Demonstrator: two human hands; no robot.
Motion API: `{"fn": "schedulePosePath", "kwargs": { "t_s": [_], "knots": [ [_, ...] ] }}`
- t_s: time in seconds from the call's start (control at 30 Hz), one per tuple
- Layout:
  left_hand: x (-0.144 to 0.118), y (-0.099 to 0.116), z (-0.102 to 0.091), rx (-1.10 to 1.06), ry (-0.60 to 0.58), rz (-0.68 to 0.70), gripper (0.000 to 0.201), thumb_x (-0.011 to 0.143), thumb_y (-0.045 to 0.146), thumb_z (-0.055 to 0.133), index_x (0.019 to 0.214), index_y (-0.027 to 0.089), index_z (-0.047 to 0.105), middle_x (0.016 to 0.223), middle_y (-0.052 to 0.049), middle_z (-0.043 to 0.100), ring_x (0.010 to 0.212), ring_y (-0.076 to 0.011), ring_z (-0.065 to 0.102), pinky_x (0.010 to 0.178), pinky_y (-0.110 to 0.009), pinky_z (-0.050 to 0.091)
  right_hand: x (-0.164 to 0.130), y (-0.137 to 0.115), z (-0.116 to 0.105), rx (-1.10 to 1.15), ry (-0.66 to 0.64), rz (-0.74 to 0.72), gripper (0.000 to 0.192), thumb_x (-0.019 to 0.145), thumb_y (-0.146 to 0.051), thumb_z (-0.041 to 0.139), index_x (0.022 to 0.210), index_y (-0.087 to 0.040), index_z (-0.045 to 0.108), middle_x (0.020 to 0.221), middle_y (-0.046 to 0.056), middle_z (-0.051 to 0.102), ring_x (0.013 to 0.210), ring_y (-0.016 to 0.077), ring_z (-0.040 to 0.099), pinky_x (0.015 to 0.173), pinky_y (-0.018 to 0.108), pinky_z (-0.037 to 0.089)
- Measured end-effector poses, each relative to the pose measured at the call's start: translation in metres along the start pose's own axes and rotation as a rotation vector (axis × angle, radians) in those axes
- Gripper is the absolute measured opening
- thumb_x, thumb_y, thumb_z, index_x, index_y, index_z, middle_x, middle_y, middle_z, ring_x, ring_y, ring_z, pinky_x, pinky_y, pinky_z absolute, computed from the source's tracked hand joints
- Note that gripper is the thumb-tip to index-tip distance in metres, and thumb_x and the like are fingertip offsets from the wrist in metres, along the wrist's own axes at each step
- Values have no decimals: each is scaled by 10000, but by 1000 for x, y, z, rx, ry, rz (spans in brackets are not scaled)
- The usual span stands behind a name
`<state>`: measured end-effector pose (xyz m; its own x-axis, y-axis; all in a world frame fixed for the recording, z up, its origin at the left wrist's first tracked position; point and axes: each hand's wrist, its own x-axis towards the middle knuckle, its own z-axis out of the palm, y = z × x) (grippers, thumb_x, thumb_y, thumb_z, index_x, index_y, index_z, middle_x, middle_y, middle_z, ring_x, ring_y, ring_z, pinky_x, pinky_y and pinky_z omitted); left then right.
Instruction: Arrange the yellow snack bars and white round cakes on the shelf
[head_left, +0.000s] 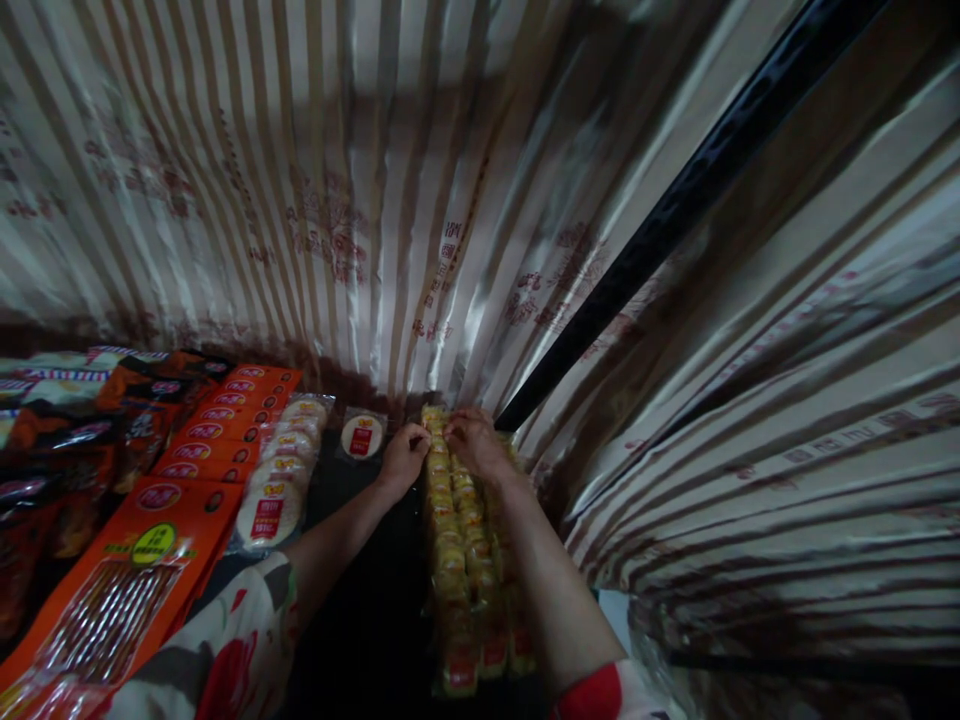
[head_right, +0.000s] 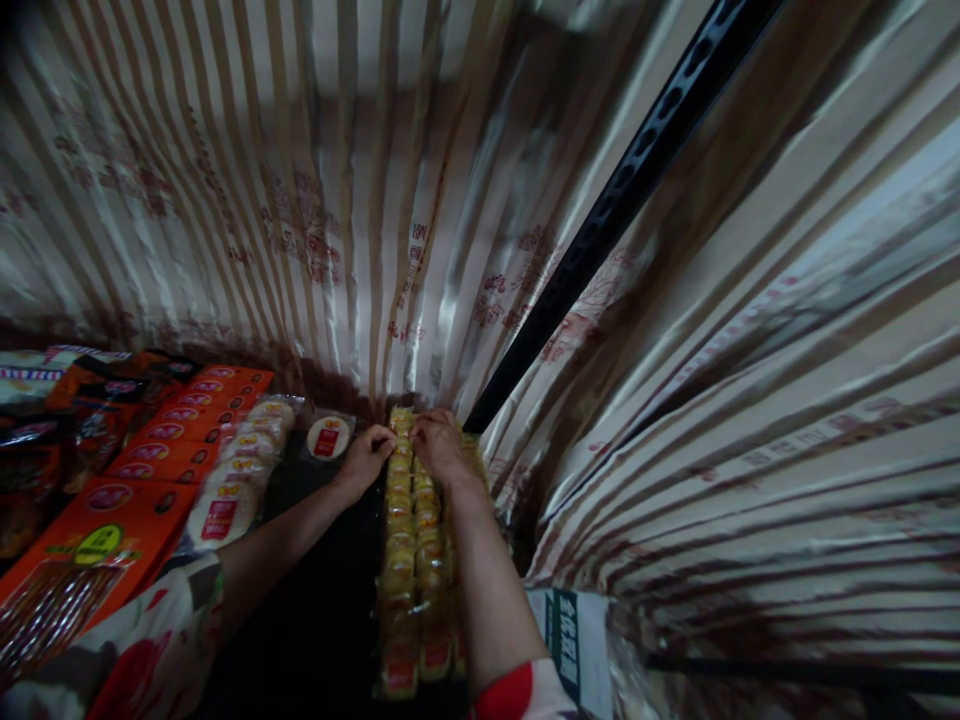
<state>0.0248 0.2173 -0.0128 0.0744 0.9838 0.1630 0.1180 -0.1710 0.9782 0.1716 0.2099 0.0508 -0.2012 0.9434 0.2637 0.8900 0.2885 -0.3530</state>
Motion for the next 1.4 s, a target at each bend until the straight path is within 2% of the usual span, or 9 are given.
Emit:
{"fn": "schedulePosePath", "kwargs": {
  "t_s": [0.17,0.3,0.47,0.6,0.93,1.1,1.23,1.3,1.4],
  "knots": [
    [-16,4,-9,14,17,-55,59,773,201,529,717,182,535,684,22,557,684,-119,544,659,-233,444,-1,-2,3,-21,38,18,111,769,-150,574,743,-198,670,1011,73,604,1067,205,457,976,354,350],
    [-34,6,-13,14,-44,-81,124,799,269,490,764,188,576,701,10,577,676,-127,543,611,-229,439,-7,-5,-3,22,66,0,146,746,-144,587,848,-205,672,1095,78,576,1139,209,425,996,377,345],
    [-44,9,-12,-24,-74,-77,116,772,260,514,821,188,590,782,-3,608,716,-126,550,596,-211,441,-15,-6,-12,18,-34,-100,166,732,-115,580,810,-212,689,1056,71,624,1201,211,418,1065,456,250],
    [-44,10,-12,-49,-80,-70,106,763,243,523,815,187,597,773,1,599,710,-120,546,595,-203,443,-15,-4,-8,16,-64,-89,169,720,-94,583,763,-211,698,1016,78,657,1205,197,437,1087,459,206],
    [-38,5,-7,-65,-12,-61,81,747,195,557,795,190,622,770,8,600,725,-119,558,645,-220,463,-13,-15,2,-42,10,-122,122,736,-101,555,731,-167,658,1138,126,610,1188,196,452,1079,427,250],
    [-35,4,-2,-56,9,-89,59,749,201,552,745,182,608,740,14,588,710,-114,550,650,-218,454,-19,-17,2,15,77,-123,164,780,-113,517,764,-190,661,1088,83,631,1141,183,476,1054,429,287],
    [-40,11,-5,-100,-14,-134,96,764,240,538,767,180,613,733,6,602,696,-117,550,616,-212,447,-33,-23,-10,50,155,-88,185,798,-140,538,848,-228,692,1058,49,649,1060,189,499,955,386,380],
    [-43,15,-7,-126,-32,-159,121,764,254,537,799,180,627,759,-4,621,701,-122,556,597,-210,445,-41,-27,-17,34,122,-59,193,821,-167,536,886,-239,703,997,43,667,997,188,517,892,351,414],
    [-47,22,-10,-175,-53,-195,114,736,222,549,803,180,632,747,1,628,686,-120,560,562,-197,438,-49,-33,-23,-34,21,-24,204,835,-179,536,920,-250,708,950,39,674,948,183,540,896,345,398]
  ]
}}
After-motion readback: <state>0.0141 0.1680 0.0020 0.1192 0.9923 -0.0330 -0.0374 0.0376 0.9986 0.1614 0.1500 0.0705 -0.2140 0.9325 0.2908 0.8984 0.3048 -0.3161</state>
